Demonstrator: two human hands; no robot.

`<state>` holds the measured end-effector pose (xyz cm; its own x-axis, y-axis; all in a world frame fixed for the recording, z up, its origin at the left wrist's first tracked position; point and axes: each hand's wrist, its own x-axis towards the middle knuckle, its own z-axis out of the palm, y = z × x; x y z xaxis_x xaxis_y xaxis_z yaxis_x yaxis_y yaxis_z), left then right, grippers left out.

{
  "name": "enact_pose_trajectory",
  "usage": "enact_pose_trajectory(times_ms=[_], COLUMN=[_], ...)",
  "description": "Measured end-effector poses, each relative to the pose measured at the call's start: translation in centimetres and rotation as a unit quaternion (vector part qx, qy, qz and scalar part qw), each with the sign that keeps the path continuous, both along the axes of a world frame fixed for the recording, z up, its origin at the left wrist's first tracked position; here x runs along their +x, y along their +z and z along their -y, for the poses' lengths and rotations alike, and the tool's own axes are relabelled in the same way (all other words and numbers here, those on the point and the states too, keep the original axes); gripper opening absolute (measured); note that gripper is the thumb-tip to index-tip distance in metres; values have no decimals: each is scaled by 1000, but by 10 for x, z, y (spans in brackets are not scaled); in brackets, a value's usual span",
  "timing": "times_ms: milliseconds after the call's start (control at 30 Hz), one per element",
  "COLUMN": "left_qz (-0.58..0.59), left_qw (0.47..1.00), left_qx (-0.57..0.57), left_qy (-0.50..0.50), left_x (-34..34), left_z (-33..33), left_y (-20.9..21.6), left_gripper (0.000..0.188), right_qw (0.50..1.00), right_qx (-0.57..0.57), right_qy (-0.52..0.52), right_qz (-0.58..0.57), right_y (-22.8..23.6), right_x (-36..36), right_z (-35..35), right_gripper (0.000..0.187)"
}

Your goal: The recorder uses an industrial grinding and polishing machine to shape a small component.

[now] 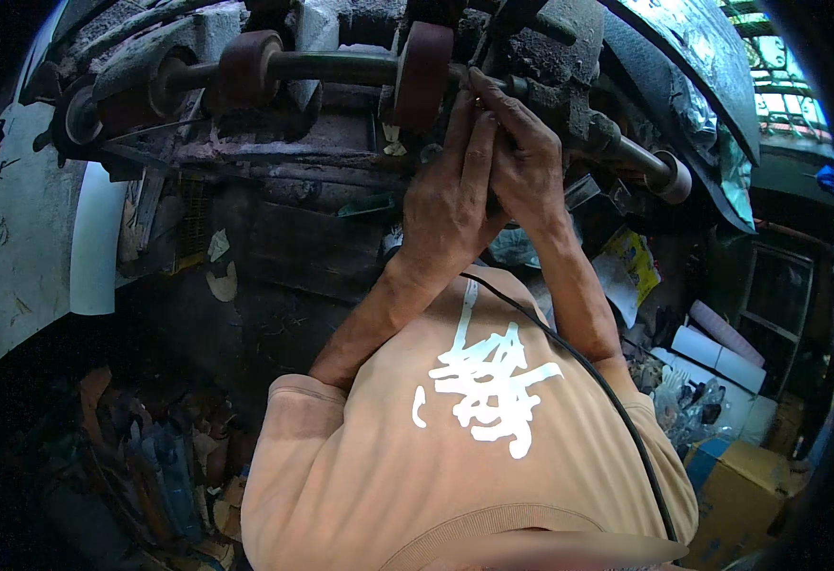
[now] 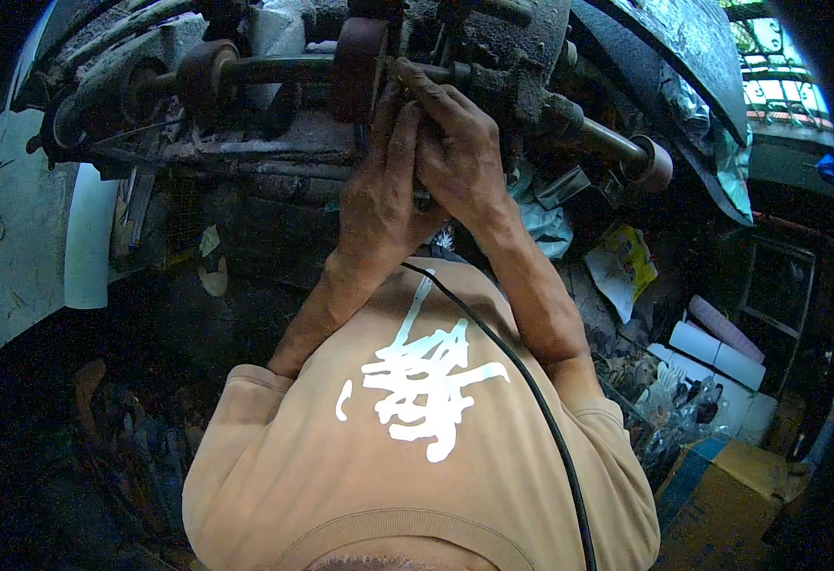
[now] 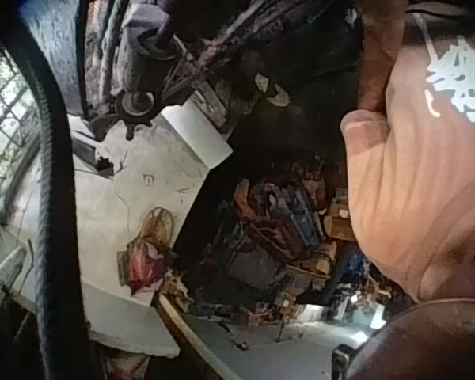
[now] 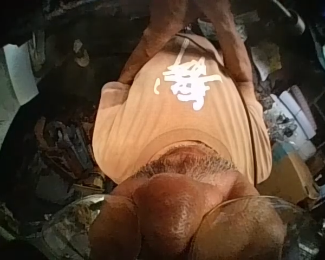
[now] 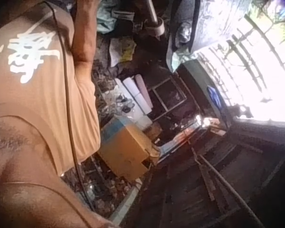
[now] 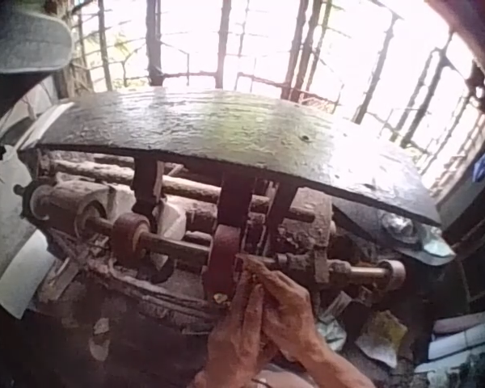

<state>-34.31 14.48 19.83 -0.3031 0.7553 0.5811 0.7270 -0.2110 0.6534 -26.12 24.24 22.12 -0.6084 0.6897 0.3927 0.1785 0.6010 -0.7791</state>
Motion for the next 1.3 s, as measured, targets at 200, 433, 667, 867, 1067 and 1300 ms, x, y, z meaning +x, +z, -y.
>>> enact_pose_trajectory(times_ms=[200,433,667,867,1067,1300], left_qz=[-11,12,14,-7,8,-6], left_qw=[1000,1000,1000,1000,1000,1000], left_qx=[10,-9,2,-9,-4,-9], left_qy=[6,-2,-2,6,7,14], left_x=[1,2,-1,-1,-1,-4], left_z=[-1,1,-1,-1,1,3], left_y=[-4,-5,-2,-3,-4,-1], left_gripper=[94,96,95,98,100,97], right_qw=[1000,1000,1000,1000,1000,999], right_qx=[-1,12,9,14,-2,26], right_qy=[5,8,8,4,3,17], right_qz=[5,2,2,3,0,-11], right_y=[0,0,0,-3,-3,-6], right_x=[1,0,-3,-3,-5,-9], right_z=[0,-1,-1,-3,-1,-4], right_gripper=[47,47,47,44,44,43])
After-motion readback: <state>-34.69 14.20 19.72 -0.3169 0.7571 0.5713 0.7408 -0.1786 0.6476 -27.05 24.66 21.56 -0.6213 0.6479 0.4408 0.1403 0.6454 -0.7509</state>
